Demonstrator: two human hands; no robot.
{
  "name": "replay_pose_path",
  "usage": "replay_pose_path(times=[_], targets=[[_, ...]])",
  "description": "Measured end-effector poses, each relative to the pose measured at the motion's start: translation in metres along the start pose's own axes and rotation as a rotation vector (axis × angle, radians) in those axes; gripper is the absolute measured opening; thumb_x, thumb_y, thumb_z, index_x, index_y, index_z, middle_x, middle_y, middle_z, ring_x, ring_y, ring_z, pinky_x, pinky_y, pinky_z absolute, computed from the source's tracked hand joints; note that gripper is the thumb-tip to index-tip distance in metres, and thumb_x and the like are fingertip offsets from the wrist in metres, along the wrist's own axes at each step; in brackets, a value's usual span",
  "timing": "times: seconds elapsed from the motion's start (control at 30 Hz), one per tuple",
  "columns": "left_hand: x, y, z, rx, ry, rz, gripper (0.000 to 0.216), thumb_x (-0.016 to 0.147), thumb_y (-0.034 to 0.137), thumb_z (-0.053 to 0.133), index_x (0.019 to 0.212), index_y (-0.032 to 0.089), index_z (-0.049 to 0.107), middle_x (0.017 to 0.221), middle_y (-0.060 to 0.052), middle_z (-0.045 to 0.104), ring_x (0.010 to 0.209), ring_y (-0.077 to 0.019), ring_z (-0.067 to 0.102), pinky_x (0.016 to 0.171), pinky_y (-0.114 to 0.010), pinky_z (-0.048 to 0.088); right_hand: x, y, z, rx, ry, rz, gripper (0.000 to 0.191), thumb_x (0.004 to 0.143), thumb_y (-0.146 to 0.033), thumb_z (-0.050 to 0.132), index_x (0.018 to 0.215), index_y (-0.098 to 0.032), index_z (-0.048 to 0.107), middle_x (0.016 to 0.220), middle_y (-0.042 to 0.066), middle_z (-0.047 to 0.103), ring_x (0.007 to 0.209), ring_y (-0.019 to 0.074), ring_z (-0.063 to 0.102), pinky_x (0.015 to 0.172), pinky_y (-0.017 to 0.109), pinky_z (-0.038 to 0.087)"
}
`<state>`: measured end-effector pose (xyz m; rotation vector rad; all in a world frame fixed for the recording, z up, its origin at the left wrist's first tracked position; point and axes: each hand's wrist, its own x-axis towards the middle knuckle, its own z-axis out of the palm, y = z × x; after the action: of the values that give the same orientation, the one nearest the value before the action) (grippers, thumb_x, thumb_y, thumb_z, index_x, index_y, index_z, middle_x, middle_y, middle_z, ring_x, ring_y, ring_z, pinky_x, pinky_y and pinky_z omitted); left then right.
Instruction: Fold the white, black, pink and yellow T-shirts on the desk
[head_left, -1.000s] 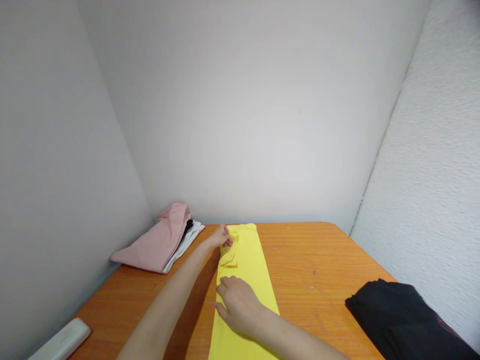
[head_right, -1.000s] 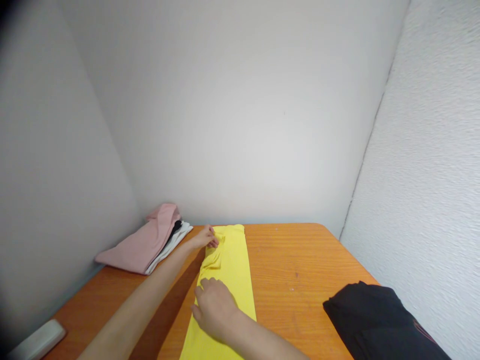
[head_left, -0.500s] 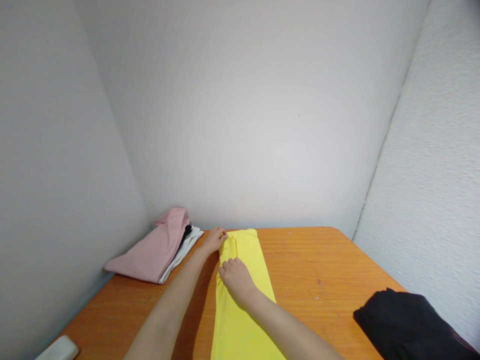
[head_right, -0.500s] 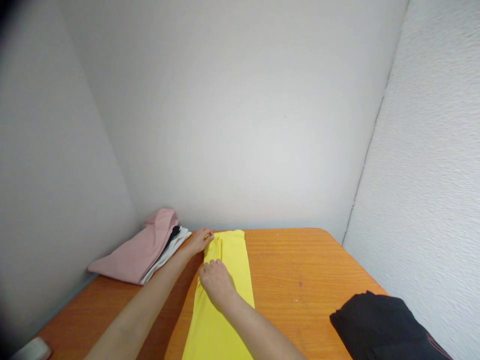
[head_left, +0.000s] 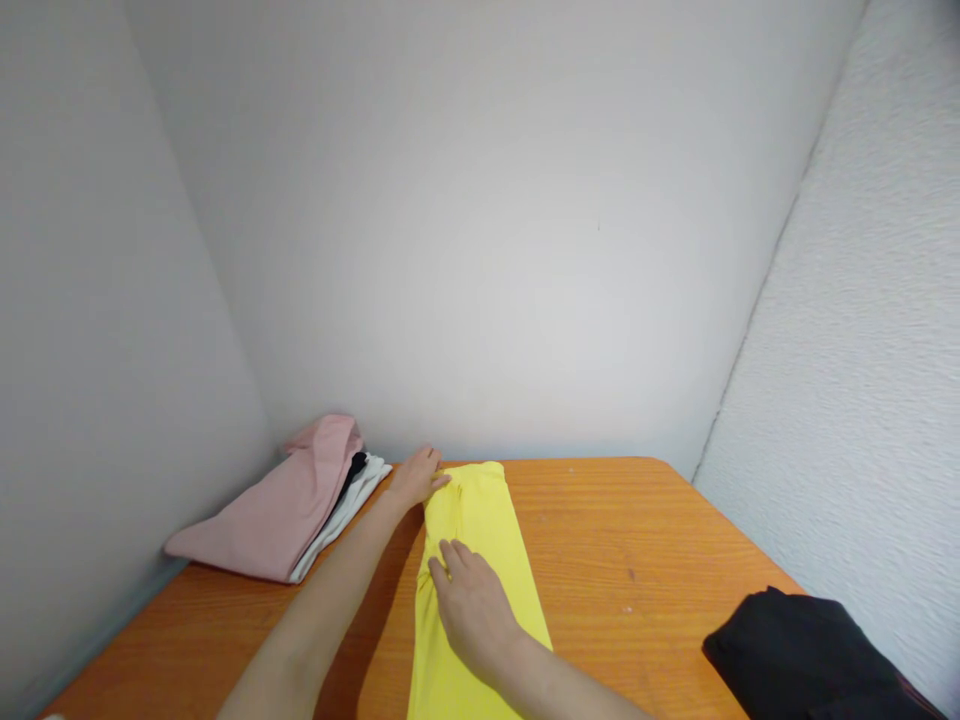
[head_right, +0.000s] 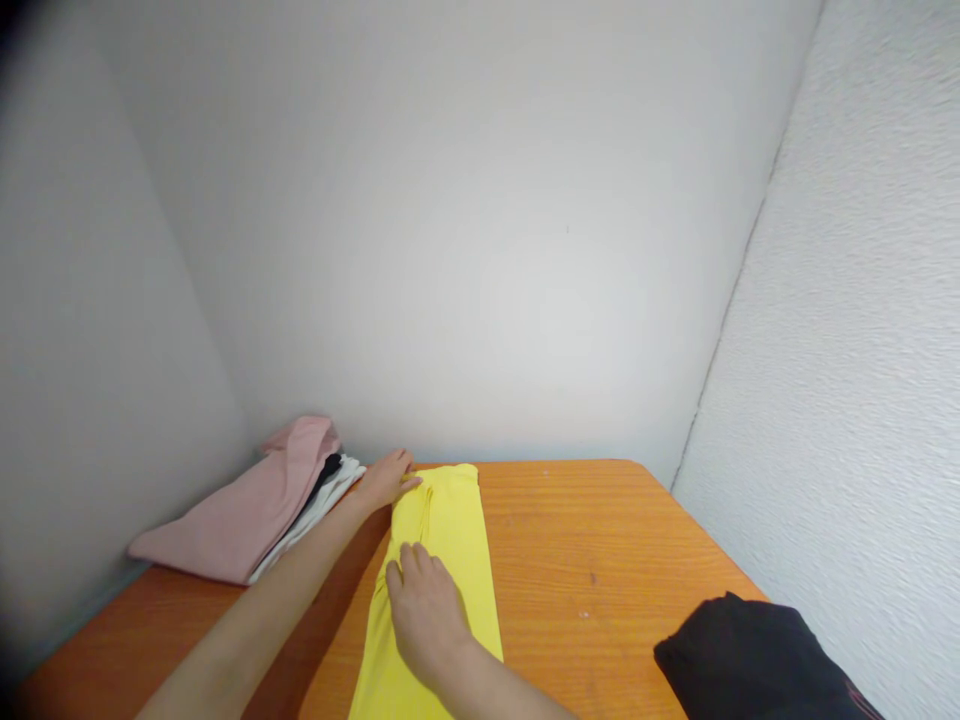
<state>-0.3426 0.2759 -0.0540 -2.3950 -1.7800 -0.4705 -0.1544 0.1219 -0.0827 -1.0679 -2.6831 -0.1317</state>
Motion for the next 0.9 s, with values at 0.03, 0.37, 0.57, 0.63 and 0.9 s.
replay_pose_path(times=[0.03, 0.37, 0.57, 0.63, 0.9], targets=[[-0.004, 0.002, -0.004, 0.007, 0.016, 0.024, 0.018, 0.091, 0.034, 0.051, 0.096, 0.018, 0.058, 0.104, -0.011, 0.058, 0.101, -0.0248, 0.054, 0.087, -0.035, 0.042, -0.004, 0.0, -0.003, 0.025, 0.023, 0.011, 0.048, 0.088, -0.017, 0.05, 0.135, -0.012, 0.047, 0.142, 0.018, 0.044, 0.13, 0.0313, 0.04, 0.101, 0.045, 0.041], [-0.054, 0.01, 0.0, -0.098, -0.154, 0.381, 0.041, 0.1, 0.034, 0.036, 0.14, 0.031, 0.043, 0.148, -0.002, 0.043, 0.141, -0.0178, 0.028, 0.117, -0.04, 0.016, -0.006, -0.014, -0.005, 0.242, -0.042, -0.056, 0.066, 0.098, -0.051, 0.032, 0.147, -0.006, 0.033, 0.154, 0.017, 0.024, 0.143, 0.0322, 0.016, 0.116, 0.049, 0.023], [-0.052, -0.012, 0.016, -0.131, -0.209, 0.405, 0.055, 0.096, 0.049, 0.042, 0.147, 0.036, 0.029, 0.159, -0.001, 0.019, 0.147, -0.0212, 0.009, 0.119, -0.045, 0.007, -0.021, -0.022, 0.0, 0.275, -0.07, 0.003, 0.058, 0.099, -0.047, 0.031, 0.146, -0.013, 0.038, 0.155, 0.013, 0.021, 0.144, 0.0315, 0.012, 0.116, 0.05, 0.022], [-0.049, -0.014, 0.021, -0.118, -0.214, 0.39, 0.056, 0.094, 0.049, 0.046, 0.147, 0.035, 0.031, 0.159, -0.002, 0.018, 0.147, -0.0221, 0.008, 0.118, -0.044, 0.009, -0.023, -0.022, -0.002, 0.264, -0.066, 0.001, 0.056, 0.099, -0.046, 0.032, 0.145, -0.015, 0.039, 0.155, 0.013, 0.02, 0.144, 0.0316, 0.01, 0.116, 0.05, 0.021], [-0.047, 0.011, -0.006, 0.049, -0.166, 0.393, 0.051, 0.091, 0.03, 0.052, 0.141, 0.029, 0.043, 0.157, -0.005, 0.025, 0.146, -0.023, 0.012, 0.118, -0.048, 0.004, -0.037, -0.014, -0.025, 0.316, -0.112, -0.022, 0.06, 0.098, -0.049, 0.037, 0.15, -0.02, 0.03, 0.158, 0.009, 0.009, 0.145, 0.0293, 0.001, 0.117, 0.05, 0.013]])
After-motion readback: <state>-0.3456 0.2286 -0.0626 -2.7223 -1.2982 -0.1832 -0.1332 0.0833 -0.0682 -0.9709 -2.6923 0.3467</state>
